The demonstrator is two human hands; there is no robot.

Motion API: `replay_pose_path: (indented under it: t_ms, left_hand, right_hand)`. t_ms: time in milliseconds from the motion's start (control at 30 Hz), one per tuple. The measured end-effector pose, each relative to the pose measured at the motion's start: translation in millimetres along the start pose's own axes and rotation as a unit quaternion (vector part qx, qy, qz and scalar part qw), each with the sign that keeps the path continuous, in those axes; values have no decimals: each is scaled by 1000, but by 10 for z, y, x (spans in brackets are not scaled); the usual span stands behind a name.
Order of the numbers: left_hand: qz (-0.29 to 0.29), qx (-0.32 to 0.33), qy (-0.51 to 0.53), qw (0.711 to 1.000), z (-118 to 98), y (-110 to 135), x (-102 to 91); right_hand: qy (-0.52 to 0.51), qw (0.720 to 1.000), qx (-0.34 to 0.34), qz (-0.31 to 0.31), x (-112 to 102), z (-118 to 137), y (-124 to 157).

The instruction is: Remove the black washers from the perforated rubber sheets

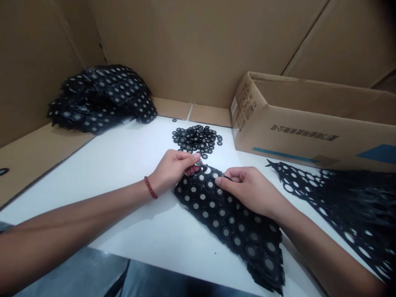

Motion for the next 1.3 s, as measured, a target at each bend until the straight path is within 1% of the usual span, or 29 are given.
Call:
replay_pose_path:
  t_ms: [133,167,233,267,300,333,367,400,467,500,567,600,633,667,733,767,833,933,1000,1067,1133,1200,1233,1300]
  left_hand:
    - [-5,-33,35,999,28,-30,-9]
    - [-14,-35,42,998,38,-50,-27]
    - [-53,-23,44,997,65,-105,-87]
    - [-77,-9,23,997,82,-134,-124]
    - [-99,11,-21,995,98,-159,-160]
    - [-112,38,-87,989,110,-176,-189]
    - [-115,72,-170,976,116,-183,-206]
    - [-114,112,-256,953,116,-179,-210]
    - [-122,210,-386,890,89,-138,-178]
    - [-131,270,-418,857,64,-103,-144]
    - [-137,384,-433,804,4,-19,-52]
    - [-121,430,-426,786,-22,22,0]
    - [-92,463,-418,776,-43,59,49]
    - [-59,479,-409,774,-55,89,92]
    - [-10,485,-392,782,-62,129,144]
    - [0,485,-380,787,-60,141,152]
    - [-7,495,-355,793,-54,155,140]
    - [-35,516,-340,785,-50,166,105]
    - [-49,519,-342,782,-47,174,98]
    - [-45,512,-336,789,-39,186,108]
    - [-25,490,-314,813,-36,202,126]
    - [-6,440,-275,855,-46,214,136]
    - [0,400,-254,881,-53,212,133]
    - [-10,295,-215,931,-64,181,106]
  right_hand:
    - [-6,1000,-25,17,-4,-19,-18]
    - [-7,999,-27,20,-9,-20,-20]
    - [-13,999,-26,21,-23,-23,-19]
    - [-18,999,-22,18,-32,-26,-18]
    - [-23,999,-15,16,-40,-30,-16]
    - [-29,999,-9,14,-47,-37,-14]
    - [-35,999,-4,15,-52,-44,-12]
    - [-42,999,-1,21,-55,-53,-11]
    - [-58,998,-3,39,-52,-67,-10]
    - [-66,997,-5,46,-48,-71,-10]
    - [-81,995,-12,57,-38,-71,-11]
    - [-89,994,-17,61,-31,-67,-12]
    - [-98,993,-25,67,-25,-60,-12]
    - [-107,991,-34,75,-19,-52,-11]
    - [-125,986,-54,92,-11,-37,-7]
    - [-133,984,-64,100,-10,-32,-5]
    - [-143,980,-84,110,-14,-26,1]
    - [-144,978,-102,112,-23,-31,7]
    - [-136,981,-95,102,-29,-43,8]
    - [-127,985,-81,89,-31,-54,11]
    - [-117,987,-71,83,-27,-51,20]
    - [-98,990,-71,74,-18,-32,37]
    - [-86,991,-76,68,-12,-17,46]
    - [-58,994,-85,44,-4,10,59]
Point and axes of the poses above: each hand's wrist, its own y-axis away from the middle knuckle, its own x-axis out of the palm, z = x × y, the point moved 1 cm from there along -y, towards the middle knuckle, and after that the axes turned 7 degrees about -y, right-handed, at the moved point
